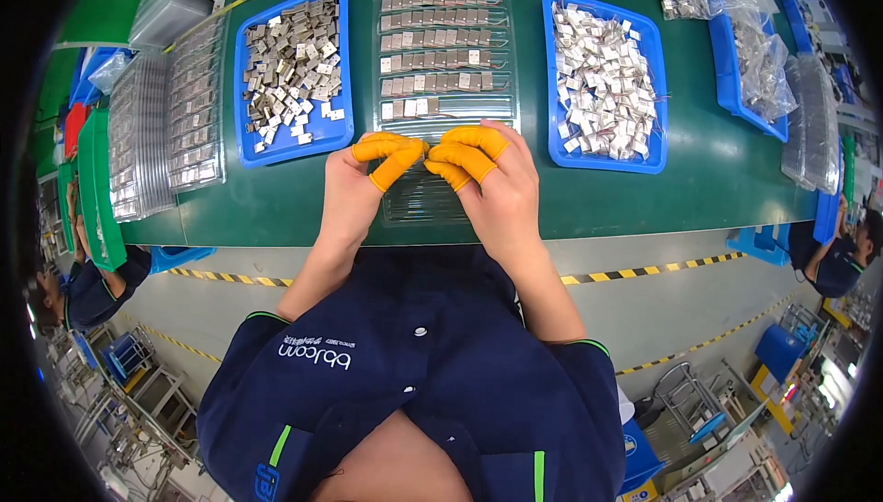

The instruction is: The person sorts electronic components by hand, arranging them into a grid-style component tray.

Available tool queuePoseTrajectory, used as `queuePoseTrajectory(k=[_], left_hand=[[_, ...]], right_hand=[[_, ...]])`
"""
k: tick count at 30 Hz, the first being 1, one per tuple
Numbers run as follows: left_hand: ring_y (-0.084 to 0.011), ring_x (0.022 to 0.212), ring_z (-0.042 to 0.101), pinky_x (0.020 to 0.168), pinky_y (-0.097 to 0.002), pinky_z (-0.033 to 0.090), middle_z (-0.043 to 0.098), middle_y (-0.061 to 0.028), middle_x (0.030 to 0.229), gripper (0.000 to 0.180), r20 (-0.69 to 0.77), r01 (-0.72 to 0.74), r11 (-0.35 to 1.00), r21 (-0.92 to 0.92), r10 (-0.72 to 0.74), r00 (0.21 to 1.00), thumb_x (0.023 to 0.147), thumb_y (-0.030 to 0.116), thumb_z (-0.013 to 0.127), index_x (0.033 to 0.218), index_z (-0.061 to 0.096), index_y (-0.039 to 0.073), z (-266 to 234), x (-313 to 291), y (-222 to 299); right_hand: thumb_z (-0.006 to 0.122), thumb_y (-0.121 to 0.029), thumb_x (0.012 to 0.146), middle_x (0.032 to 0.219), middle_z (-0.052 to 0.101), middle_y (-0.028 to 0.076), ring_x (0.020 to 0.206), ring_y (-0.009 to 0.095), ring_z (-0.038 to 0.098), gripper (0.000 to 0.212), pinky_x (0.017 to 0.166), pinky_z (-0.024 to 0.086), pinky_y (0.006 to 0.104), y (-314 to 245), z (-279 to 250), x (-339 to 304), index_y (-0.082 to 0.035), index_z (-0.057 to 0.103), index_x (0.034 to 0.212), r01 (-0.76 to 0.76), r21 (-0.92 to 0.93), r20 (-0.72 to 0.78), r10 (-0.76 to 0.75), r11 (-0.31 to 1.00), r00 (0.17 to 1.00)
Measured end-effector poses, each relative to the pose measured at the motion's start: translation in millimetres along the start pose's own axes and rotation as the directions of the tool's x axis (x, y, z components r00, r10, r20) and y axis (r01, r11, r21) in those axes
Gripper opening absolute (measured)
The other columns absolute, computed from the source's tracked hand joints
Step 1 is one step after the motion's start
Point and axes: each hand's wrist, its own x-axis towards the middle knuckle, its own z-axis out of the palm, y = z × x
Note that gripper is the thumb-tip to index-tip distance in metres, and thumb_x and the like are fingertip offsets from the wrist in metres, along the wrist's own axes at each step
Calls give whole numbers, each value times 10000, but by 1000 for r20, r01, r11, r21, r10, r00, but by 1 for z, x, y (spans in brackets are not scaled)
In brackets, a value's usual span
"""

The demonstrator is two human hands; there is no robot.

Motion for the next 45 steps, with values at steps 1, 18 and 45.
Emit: queuePoseTrajectory(k=[1,18,45], left_hand=[[-134,827,560,786,-261,427,664,-47,827,118,3,-24,1000,5,24,1000,749,59,672,861,692,27,-1,1,-3],[-184,941,534,878,-297,382,641,-47,953,161,-309,-312,860,403,449,838,762,4,640,919,649,39,-58,3,6],[-241,723,561,654,-331,453,578,-112,825,238,77,-190,387,902,290,954,686,62,709,891,596,18,-88,41,14]], right_hand=[[711,-30,620,939,603,52,900,272,555,259,842,445,398,-1,3,-1,-58,640,867,-48,32,20,48,998,999],[661,-74,695,1079,557,59,1098,272,458,155,1000,309,424,28,12,28,-63,645,848,-35,-330,149,89,943,985],[707,-62,688,851,644,121,742,229,612,221,673,466,301,87,-66,28,-46,685,908,-591,-297,-320,505,750,802]])
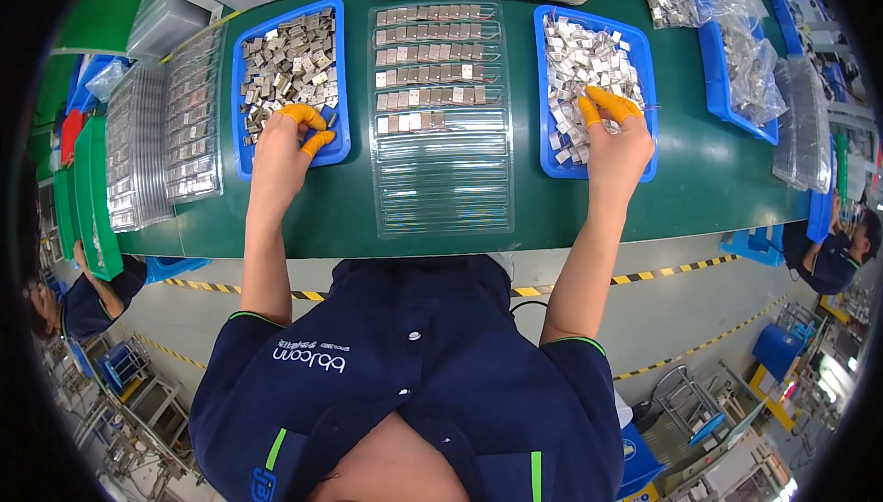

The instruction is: The person sorts electronic components by hand, arranging them into a grid-style component tray.

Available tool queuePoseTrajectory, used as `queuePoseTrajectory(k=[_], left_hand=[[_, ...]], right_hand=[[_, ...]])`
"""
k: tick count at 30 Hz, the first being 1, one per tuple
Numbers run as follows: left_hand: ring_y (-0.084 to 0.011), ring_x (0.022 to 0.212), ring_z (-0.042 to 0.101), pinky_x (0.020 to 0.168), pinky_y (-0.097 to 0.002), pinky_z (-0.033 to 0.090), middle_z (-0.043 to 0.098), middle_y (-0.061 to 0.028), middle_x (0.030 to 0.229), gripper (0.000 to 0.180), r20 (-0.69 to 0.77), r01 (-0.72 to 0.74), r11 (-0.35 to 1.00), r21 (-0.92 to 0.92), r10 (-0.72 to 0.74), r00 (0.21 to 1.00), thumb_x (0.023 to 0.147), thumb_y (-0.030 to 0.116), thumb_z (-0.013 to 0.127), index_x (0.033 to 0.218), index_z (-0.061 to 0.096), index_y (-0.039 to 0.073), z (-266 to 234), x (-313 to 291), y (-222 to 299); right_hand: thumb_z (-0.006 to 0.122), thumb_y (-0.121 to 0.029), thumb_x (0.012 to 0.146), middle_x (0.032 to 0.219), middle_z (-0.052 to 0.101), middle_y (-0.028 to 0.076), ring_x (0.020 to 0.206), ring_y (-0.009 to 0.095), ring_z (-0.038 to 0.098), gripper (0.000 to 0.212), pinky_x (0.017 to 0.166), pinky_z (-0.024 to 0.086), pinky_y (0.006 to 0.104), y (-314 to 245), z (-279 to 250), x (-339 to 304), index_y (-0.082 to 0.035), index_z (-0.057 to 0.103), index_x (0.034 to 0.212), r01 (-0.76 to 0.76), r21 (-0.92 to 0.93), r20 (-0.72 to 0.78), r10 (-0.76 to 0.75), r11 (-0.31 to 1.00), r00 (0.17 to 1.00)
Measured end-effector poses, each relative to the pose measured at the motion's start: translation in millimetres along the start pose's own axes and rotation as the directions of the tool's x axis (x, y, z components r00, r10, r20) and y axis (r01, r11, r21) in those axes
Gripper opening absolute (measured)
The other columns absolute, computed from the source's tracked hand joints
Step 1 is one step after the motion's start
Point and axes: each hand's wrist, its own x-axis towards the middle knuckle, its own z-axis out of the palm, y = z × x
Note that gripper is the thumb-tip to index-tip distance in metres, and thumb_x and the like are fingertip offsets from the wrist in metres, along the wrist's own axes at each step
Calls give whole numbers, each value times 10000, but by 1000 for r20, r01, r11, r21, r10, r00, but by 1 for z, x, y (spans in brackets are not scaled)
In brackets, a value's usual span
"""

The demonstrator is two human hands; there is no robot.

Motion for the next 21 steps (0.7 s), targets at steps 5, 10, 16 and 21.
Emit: queuePoseTrajectory(k=[5,10,16,21], left_hand=[[-228,710,566,648,-319,459,576,-115,824,224,3,-9,993,-114,9,1000,702,7,674,910,592,10,1,-3,4],[-233,739,586,665,-314,471,584,-110,827,214,70,-10,994,-112,18,997,722,-43,628,928,600,6,-9,-9,12],[-214,803,621,719,-281,491,625,-119,962,298,89,46,993,-111,-37,995,730,-47,626,1020,619,18,-19,-6,7],[-186,883,619,760,-260,502,627,-92,981,303,68,178,378,-909,-287,955,773,-28,623,1074,594,-22,-12,-7,24]], right_hand=[[700,-48,704,842,648,94,754,194,612,224,689,469,296,10,0,-1,-32,662,925,31,75,-14,-30,997,999],[658,4,757,837,623,60,719,105,586,190,682,469,221,9,-1,-5,10,612,942,42,452,-117,12,891,993],[620,43,781,867,622,84,795,122,605,256,711,482,217,-2,-1,-10,28,587,1035,-21,593,-65,73,805,995],[602,60,790,911,634,110,834,157,624,267,760,491,238,-27,1,-21,50,577,1055,-74,685,86,20,725,996]])
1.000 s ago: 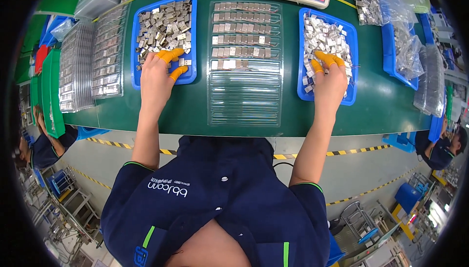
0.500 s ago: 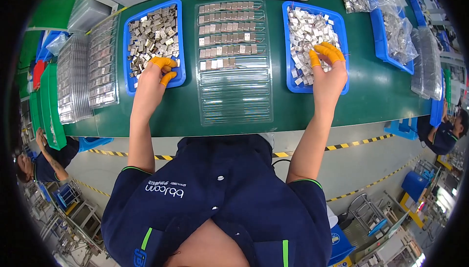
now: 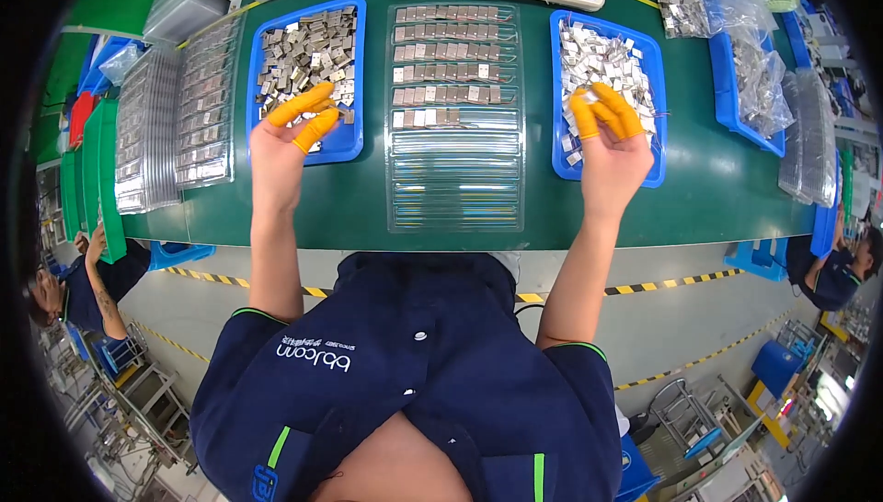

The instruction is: The person sorts electronic components by hand, arranging them into a grid-style component tray.

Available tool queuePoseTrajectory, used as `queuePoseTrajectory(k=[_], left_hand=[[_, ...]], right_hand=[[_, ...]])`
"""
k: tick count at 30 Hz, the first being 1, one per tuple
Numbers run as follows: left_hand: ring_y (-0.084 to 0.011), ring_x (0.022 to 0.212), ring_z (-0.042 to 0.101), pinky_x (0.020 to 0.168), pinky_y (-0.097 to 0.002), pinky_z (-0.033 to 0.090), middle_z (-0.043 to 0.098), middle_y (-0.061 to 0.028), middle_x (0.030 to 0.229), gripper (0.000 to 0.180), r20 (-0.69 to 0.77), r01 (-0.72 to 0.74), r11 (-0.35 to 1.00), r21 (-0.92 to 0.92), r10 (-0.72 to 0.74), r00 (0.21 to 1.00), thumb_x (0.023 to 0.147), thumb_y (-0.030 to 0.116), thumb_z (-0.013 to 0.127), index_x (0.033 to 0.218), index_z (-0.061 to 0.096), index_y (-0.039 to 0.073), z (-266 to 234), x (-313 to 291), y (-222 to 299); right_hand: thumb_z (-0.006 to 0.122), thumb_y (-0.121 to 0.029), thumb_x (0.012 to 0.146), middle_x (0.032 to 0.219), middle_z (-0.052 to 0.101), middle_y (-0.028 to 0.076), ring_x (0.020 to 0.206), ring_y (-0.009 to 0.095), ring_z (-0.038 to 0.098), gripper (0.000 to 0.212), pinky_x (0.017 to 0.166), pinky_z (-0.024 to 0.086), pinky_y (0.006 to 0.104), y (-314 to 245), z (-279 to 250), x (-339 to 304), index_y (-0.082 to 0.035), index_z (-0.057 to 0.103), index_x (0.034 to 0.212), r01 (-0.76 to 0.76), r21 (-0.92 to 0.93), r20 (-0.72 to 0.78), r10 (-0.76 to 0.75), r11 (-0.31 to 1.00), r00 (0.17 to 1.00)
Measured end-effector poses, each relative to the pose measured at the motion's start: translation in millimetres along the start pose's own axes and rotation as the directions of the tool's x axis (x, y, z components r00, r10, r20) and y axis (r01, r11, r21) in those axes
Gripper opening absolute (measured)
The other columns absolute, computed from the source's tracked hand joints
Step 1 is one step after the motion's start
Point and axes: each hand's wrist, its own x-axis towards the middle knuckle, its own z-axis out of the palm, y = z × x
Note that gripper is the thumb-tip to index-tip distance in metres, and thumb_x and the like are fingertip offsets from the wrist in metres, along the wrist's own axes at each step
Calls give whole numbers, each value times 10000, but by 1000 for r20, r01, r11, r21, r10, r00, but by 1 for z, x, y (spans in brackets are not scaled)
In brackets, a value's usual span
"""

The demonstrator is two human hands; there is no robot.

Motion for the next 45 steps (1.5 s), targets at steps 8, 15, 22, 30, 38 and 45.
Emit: queuePoseTrajectory(k=[8,15,22,30,38,45], left_hand=[[-218,889,623,769,-258,519,616,-114,999,305,148,241,874,-423,-195,969,800,21,622,1092,568,-46,45,-16,-6],[-195,845,635,741,-248,523,623,-125,1002,290,179,238,896,-374,-182,967,792,19,632,1069,585,-52,52,-24,-1],[-190,859,630,773,-265,519,628,-128,996,252,176,205,921,-332,-153,973,771,-14,641,1019,616,-49,55,-26,-6],[-153,851,627,796,-256,505,652,-120,960,196,191,196,968,-154,-166,968,754,-29,649,949,652,-38,50,-34,-14],[-164,846,629,769,-267,512,651,-124,956,194,270,199,978,-67,-174,947,756,-29,646,950,648,-45,55,-39,-5],[-165,814,633,731,-274,520,641,-114,903,368,447,377,904,-204,-257,857,759,-30,645,1110,538,-30,66,-35,0]], right_hand=[[616,-3,804,935,640,86,826,133,613,208,756,461,226,-20,46,-24,18,627,1010,278,-23,334,-255,960,907],[618,12,796,991,633,101,939,180,594,225,863,443,286,-36,61,-38,26,619,1021,-139,144,533,42,980,845],[655,-17,758,911,667,57,960,170,600,258,832,447,277,-25,59,-42,-32,635,1014,125,20,541,-116,992,833],[647,5,746,979,638,87,856,218,645,326,727,494,292,-53,47,-32,-34,537,1051,127,-123,692,-7,984,722],[670,-8,729,961,635,96,828,210,649,329,661,491,291,-47,34,-30,-30,545,1033,159,-82,738,-47,984,673],[714,-64,712,808,550,34,721,119,529,537,710,441,233,-23,22,-32,-65,515,1211,-83,96,780,-23,992,625]])
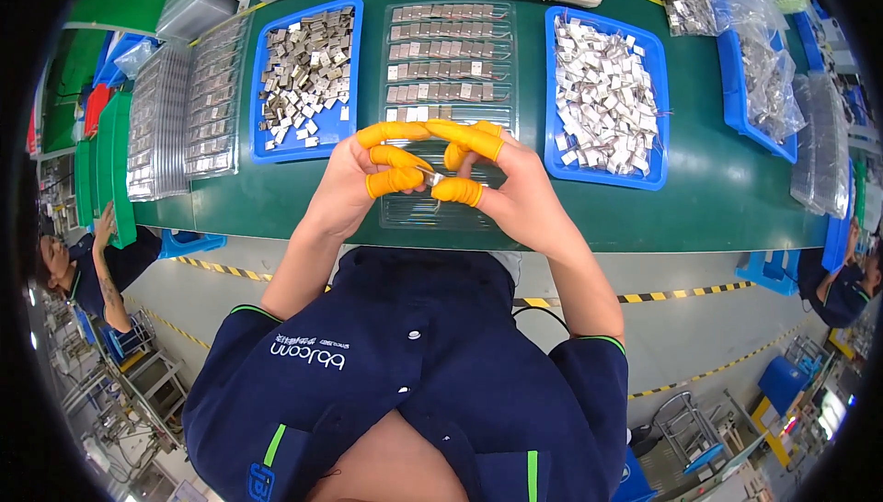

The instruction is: The person sorts electronic components by hand, arranging them into a grid-style component tray.

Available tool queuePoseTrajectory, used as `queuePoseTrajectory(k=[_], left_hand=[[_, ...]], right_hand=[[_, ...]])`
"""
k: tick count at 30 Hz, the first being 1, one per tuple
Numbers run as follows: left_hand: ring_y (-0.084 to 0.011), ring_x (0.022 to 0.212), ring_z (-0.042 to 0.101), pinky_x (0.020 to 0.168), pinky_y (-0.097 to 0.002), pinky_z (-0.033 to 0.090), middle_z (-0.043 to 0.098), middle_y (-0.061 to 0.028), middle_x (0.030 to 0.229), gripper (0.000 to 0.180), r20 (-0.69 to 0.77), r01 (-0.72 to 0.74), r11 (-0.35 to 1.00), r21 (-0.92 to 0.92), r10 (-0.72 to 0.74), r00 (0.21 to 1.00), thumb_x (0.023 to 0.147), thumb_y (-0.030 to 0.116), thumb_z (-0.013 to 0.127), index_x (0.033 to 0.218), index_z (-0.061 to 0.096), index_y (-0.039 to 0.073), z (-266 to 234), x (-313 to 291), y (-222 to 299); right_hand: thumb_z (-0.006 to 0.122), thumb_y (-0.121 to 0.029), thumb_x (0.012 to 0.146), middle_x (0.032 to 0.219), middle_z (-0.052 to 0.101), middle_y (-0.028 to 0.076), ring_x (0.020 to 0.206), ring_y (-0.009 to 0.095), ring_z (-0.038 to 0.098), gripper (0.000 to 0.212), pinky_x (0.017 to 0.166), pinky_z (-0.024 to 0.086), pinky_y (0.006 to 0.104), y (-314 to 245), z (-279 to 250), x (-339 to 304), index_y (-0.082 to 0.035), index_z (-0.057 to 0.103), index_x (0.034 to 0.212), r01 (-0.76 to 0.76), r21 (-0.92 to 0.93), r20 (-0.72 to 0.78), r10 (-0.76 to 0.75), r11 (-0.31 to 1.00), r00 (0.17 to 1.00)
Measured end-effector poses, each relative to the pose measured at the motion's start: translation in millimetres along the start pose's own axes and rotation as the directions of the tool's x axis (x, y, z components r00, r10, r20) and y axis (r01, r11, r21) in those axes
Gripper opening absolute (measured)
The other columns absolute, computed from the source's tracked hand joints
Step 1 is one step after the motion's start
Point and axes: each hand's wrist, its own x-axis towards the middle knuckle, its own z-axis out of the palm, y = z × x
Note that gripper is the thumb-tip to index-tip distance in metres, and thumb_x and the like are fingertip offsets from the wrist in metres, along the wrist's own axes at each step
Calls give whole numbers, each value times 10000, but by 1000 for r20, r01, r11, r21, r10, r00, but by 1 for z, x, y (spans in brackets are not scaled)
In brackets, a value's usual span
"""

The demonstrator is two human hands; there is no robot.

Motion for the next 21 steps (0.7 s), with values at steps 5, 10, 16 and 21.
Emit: queuePoseTrajectory(k=[5,10,16,21], left_hand=[[-160,783,631,721,-266,515,629,-126,862,384,68,47,999,18,-48,997,734,-41,667,1047,449,3,10,6,-7],[-134,738,614,698,-258,502,642,-87,851,390,43,61,998,-6,-61,997,778,27,648,1141,512,-17,14,8,-17],[-130,746,624,703,-244,503,652,-77,856,237,-12,-111,979,173,115,993,794,21,628,1025,598,-24,24,16,-21],[-111,753,635,690,-246,500,675,-58,808,163,-66,-276,725,631,404,912,801,12,611,958,649,-4,25,13,-30]], right_hand=[[721,-93,715,823,532,16,762,116,508,384,725,432,262,12,5,-17,-47,611,1081,20,218,-48,-9,976,999],[706,-87,724,928,593,47,856,183,546,255,779,431,285,8,5,-20,-47,657,971,-30,15,-139,32,999,990],[649,-53,750,927,573,71,864,225,536,266,778,433,295,-4,0,-19,-71,652,1015,68,-252,-244,-131,965,961],[650,-11,692,887,565,71,831,250,535,329,786,444,331,7,14,-13,-70,654,1016,19,-498,-351,-221,867,910]])
